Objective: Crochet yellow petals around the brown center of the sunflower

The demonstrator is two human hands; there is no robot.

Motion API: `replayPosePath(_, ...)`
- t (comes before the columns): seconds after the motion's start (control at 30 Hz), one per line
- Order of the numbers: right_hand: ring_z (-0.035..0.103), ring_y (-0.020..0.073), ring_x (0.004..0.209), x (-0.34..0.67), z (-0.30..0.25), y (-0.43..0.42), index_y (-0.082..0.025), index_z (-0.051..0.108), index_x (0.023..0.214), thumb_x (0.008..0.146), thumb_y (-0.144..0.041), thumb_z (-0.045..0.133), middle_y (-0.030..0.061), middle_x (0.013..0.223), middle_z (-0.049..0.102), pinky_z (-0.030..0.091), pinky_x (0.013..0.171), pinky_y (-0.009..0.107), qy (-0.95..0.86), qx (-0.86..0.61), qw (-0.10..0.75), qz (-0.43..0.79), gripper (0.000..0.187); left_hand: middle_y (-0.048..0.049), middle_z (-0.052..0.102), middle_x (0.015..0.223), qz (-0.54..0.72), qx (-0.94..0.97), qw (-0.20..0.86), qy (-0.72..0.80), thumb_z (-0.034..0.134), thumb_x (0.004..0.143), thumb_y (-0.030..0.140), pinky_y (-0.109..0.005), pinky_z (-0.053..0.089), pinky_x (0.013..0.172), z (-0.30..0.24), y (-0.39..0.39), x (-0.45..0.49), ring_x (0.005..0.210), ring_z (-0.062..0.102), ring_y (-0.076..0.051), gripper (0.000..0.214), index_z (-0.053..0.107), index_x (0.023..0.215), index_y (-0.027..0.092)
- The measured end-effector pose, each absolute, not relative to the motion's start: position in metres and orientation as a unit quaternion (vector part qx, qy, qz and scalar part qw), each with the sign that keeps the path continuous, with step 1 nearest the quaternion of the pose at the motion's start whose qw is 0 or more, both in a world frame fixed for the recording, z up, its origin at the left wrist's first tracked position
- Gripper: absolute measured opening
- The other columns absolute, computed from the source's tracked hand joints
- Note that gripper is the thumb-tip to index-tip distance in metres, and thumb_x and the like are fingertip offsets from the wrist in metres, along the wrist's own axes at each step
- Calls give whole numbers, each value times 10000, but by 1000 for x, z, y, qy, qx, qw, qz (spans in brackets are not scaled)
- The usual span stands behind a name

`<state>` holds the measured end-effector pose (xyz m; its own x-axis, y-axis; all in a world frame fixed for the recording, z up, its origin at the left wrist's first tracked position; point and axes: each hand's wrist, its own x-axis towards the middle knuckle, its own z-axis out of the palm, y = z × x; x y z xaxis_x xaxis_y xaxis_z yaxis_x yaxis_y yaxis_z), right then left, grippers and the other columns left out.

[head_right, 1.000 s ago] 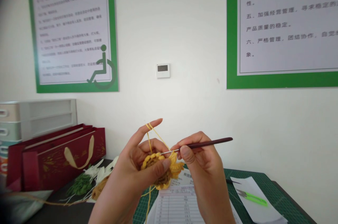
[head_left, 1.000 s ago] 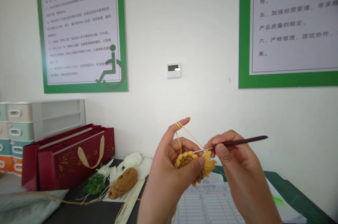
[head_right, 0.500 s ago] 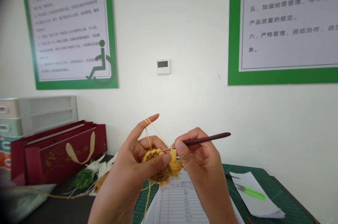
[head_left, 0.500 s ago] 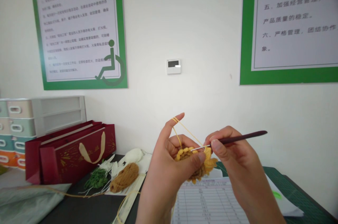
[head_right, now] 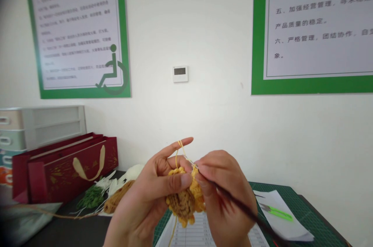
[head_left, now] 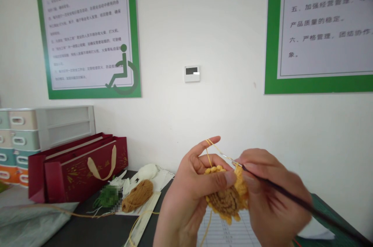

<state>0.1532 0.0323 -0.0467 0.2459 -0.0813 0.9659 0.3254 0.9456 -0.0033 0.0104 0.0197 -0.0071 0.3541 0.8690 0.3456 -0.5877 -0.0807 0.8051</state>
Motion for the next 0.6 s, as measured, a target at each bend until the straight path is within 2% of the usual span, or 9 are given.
replayPosePath(0.1,721,181,853,149,-42,33,-256,685,955,968,-216,665,21,885,733,585,727,308,-600,-104,781,135,46,18,719,710,562,496,643,158,988,591,113,-235,505,647,-3,17,9,621,632,-109,987,504,1452,125)
replayPosePath(0.2,718,147,809,152,-40,33,-280,655,948,983,-337,669,-8,869,744,559,704,254,-599,-99,746,274,68,44,697,710,573,513,610,190,986,615,138,-190,442,591,0,12,7,581,565,-67,971,512,1461,178)
replayPosePath(0.43,680,111,816,164,-40,33,-287,658,947,971,-404,683,-31,841,741,524,773,211,-595,-121,743,282,122,18,711,772,562,561,569,212,900,705,122,-221,447,583,-3,14,3,600,575,-88,757,582,1390,173)
replayPosePath(0.6,682,126,820,173,-39,35,-292,638,988,1008,-390,627,-24,841,745,520,779,242,-626,-116,724,267,101,14,730,759,547,565,578,219,920,642,76,-228,457,580,0,16,1,604,580,-101,803,585,1367,158)
